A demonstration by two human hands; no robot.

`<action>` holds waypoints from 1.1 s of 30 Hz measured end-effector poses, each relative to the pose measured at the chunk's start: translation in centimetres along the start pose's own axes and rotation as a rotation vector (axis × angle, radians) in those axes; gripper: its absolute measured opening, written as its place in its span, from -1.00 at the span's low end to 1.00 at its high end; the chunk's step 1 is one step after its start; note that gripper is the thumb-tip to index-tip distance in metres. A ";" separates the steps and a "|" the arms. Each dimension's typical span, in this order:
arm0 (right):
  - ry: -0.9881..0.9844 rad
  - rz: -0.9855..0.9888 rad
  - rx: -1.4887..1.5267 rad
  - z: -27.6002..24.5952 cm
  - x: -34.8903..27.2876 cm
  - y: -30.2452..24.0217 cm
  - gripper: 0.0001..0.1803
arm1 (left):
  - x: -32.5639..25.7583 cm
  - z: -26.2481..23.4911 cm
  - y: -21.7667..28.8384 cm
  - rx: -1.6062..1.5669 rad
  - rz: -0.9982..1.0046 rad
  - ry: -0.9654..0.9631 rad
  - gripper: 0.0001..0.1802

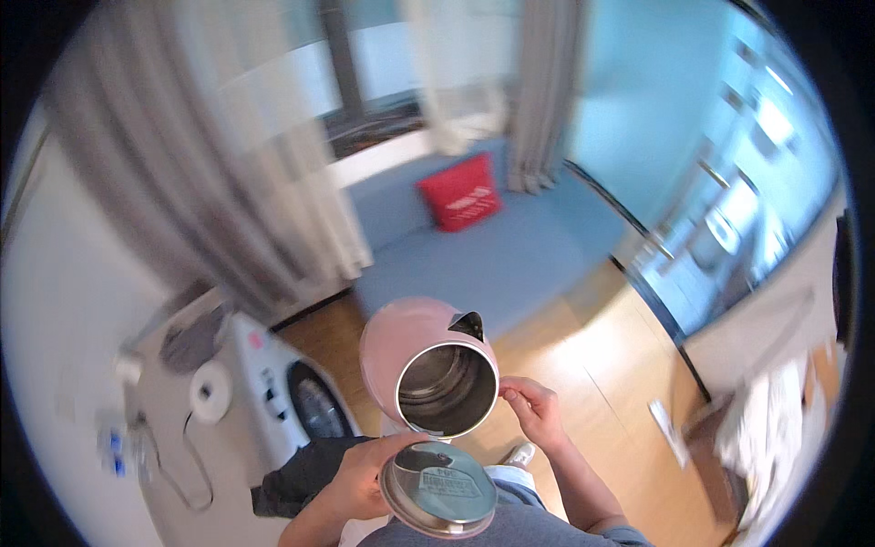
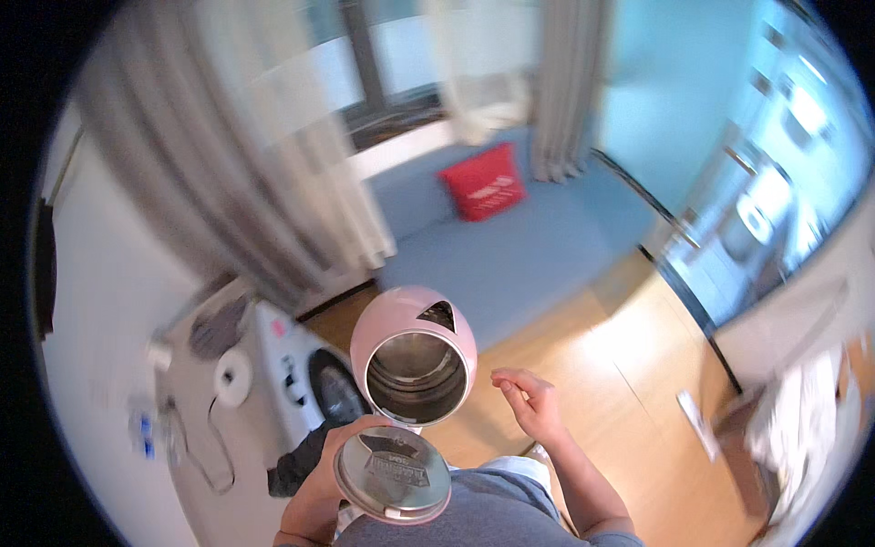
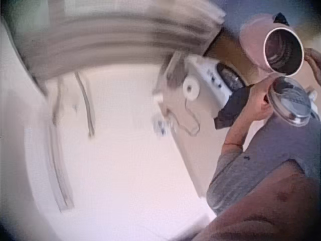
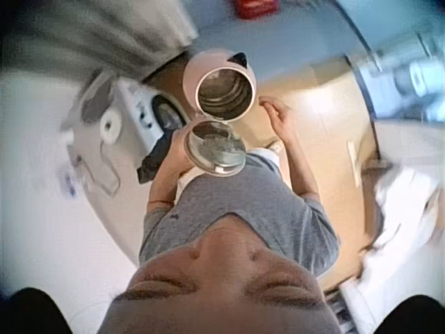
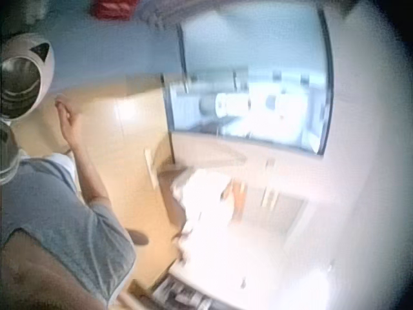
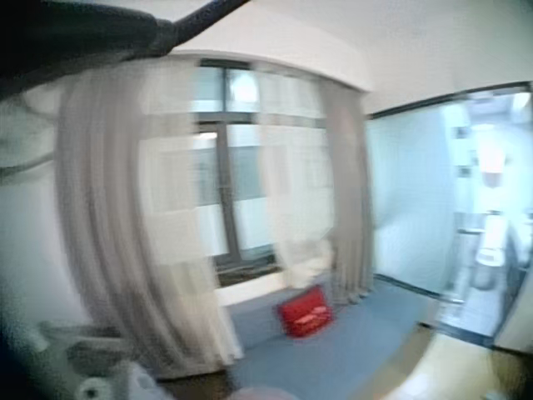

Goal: The person cleans a hotel room by first washing slippers in the bathroom sink and drying them with a towel. They then collect trash from a bin, add water bottles, and dispose of it in a hallway cart. The person proceeds to wipe down a desk, a mini-fridge, and a chair using a cloth, and finally replaces the trash bag in the room's bin.

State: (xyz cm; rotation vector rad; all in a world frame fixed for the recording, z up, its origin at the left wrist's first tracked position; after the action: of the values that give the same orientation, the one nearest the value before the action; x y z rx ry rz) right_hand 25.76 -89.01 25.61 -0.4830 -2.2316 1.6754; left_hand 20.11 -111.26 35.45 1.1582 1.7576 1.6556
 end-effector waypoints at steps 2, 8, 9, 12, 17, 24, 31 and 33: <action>0.146 0.088 0.014 -7.8 -3.5 3.6 -0.82 | 5.0 6.6 -0.8 -0.025 0.072 -0.138 -0.36; 0.641 0.368 -0.089 -27.3 -19.0 15.0 -0.82 | 16.5 26.2 -11.7 -0.056 -0.036 -0.580 -0.56; 0.698 0.413 -0.137 -29.3 -21.3 16.3 -0.83 | 18.3 29.0 -13.5 -0.251 -0.169 -0.585 -0.56; 0.846 0.572 -0.173 -35.4 -29.6 19.7 -0.85 | 22.2 38.9 -19.1 -0.249 -0.392 -0.637 -0.39; 1.104 0.746 -0.015 -39.4 -37.1 25.8 -0.84 | 31.2 53.2 -26.1 -0.043 -0.573 -0.745 -0.51; 1.205 0.946 -0.055 -43.6 -35.9 33.0 -0.72 | 53.0 70.9 -40.9 0.229 -0.760 -0.793 -0.77; 1.257 1.191 -0.070 -50.0 -34.3 33.6 -0.78 | 77.0 87.4 -43.9 0.815 -0.639 -1.115 -0.87; 1.269 1.274 -0.057 -51.5 -33.8 33.1 -0.78 | 82.0 92.9 -41.5 0.990 -0.465 -1.327 -0.86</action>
State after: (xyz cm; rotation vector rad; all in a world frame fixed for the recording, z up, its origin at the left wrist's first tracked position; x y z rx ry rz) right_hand 81.25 -51.18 6.15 -2.4157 -0.8965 0.9427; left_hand 39.28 12.20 -2.88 1.4651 1.5512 -0.4408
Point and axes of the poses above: each hand's wrist, its own x-axis towards the middle knuckle, its own z-axis out of the palm, y = z × x, the point moved 10 cm from there along x, towards the middle knuckle, and after that the axes turned 7 degrees about z, right-handed, at the moved point
